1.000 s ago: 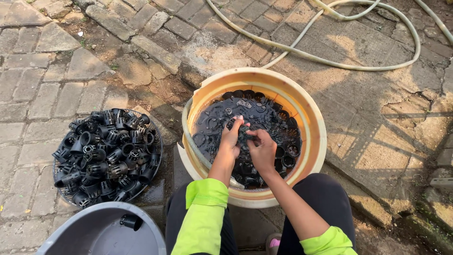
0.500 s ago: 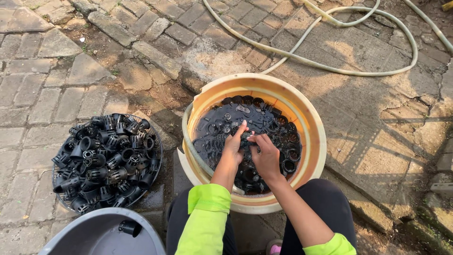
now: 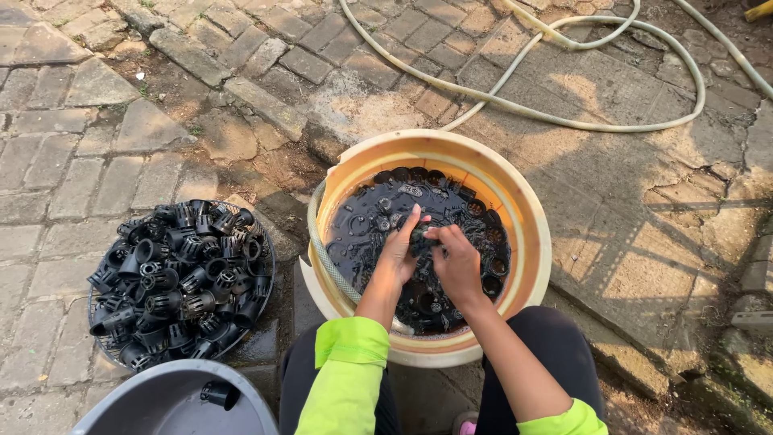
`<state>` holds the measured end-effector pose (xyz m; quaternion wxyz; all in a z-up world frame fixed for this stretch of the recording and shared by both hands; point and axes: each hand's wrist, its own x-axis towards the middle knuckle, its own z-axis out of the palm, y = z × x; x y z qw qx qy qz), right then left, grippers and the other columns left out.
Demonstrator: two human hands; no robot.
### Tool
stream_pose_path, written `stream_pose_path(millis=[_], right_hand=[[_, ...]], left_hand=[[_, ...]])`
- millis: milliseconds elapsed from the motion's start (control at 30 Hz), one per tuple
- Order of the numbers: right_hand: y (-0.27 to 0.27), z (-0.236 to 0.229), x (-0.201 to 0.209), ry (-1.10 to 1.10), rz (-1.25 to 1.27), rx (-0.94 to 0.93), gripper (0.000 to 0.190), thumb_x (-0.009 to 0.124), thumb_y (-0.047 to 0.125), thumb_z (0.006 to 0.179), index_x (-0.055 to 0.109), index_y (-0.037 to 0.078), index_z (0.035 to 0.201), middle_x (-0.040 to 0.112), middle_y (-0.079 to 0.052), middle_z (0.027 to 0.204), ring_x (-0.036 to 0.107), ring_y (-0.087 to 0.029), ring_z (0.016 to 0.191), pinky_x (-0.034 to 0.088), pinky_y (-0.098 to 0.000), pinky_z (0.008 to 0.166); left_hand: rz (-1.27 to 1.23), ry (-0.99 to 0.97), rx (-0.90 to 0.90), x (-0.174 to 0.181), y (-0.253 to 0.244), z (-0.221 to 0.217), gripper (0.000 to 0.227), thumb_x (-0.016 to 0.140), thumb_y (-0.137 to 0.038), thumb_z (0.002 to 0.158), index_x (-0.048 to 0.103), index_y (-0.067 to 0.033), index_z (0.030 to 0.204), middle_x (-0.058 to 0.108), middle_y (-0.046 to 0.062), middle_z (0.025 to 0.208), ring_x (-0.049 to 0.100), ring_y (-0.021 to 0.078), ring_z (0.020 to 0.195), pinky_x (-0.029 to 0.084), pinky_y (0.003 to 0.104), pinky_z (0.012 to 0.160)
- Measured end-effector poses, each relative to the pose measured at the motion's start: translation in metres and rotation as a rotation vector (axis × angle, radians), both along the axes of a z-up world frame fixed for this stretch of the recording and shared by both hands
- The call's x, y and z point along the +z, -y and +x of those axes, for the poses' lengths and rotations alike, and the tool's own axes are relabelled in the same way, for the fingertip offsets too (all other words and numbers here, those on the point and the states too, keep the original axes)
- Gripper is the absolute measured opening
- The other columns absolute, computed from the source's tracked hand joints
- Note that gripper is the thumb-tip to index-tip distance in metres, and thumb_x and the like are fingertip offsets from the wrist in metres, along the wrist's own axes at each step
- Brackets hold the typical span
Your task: Washing and sorting black plastic hydroponic net pots in a bucket of water.
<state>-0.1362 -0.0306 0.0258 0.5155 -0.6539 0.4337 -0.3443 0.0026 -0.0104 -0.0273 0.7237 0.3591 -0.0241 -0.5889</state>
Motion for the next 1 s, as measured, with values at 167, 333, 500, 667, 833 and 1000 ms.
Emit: stream_pose_path(millis=[167,333,500,667,833,1000], right_hand=[[-0.019,0.012,0.016,0.056,-0.180,-0.031,0.019,0.069,-0.010,0.083,0.066,-0.001,0.100,0.072,-0.010,0.103,0.075,-0.018,0.094,0.060,-0.0322,0.080],[0.029,-0.010,-0.060,0.795,1.087,0.039,0.011,0.064,-0.005,0.093,0.065,-0.001,0.103,0.070,-0.011,0.106,0.072,-0.022,0.101,0.059,-0.0300,0.090],[0.028,-0.012,-0.049,0.875,1.344,0.046,0.009,0.065,-0.004,0.096,0.064,-0.005,0.105,0.068,-0.016,0.105,0.072,-0.027,0.102,0.057,-0.0304,0.087],[0.001,-0.001,0.017,-0.096,-0.241,-0.049,0.022,0.068,-0.009,0.090,0.068,0.000,0.109,0.066,-0.014,0.095,0.065,-0.026,0.081,0.054,-0.0379,0.071],[-0.002,0.011,-0.018,0.111,-0.096,-0.021,0.018,0.068,-0.008,0.090,0.065,0.000,0.106,0.070,-0.011,0.098,0.068,-0.019,0.088,0.057,-0.0339,0.075],[0.018,0.000,-0.048,0.727,0.756,0.092,0.012,0.067,-0.004,0.093,0.063,0.002,0.103,0.070,-0.011,0.109,0.071,-0.019,0.100,0.065,-0.0312,0.089]], left_hand=[[-0.182,-0.135,0.041,0.041,-0.019,-0.008,0.036,0.079,-0.012,0.087,0.058,-0.0158,0.115,0.066,0.000,0.098,0.067,0.0214,0.105,0.053,0.040,0.091],[-0.379,-0.075,-0.040,0.050,-0.021,-0.005,0.045,0.079,-0.002,0.083,0.058,-0.0197,0.118,0.063,-0.003,0.100,0.063,0.0203,0.111,0.051,0.038,0.100],[-0.397,0.033,-0.114,0.065,-0.020,-0.007,0.046,0.081,-0.003,0.079,0.056,-0.0216,0.114,0.065,-0.004,0.111,0.061,0.0184,0.117,0.050,0.038,0.100],[0.145,0.181,-0.089,0.040,-0.012,-0.008,0.046,0.070,-0.051,0.095,0.061,-0.0153,0.124,0.066,0.004,0.120,0.057,0.0183,0.106,0.044,0.036,0.085],[-0.024,0.078,-0.051,0.019,-0.012,-0.002,0.047,0.073,-0.047,0.093,0.063,-0.0090,0.118,0.072,0.009,0.117,0.066,0.0202,0.107,0.054,0.035,0.087],[-0.200,0.022,-0.089,0.050,-0.021,-0.008,0.031,0.073,-0.034,0.094,0.061,-0.0133,0.113,0.070,0.006,0.116,0.068,0.0186,0.111,0.056,0.037,0.085]])
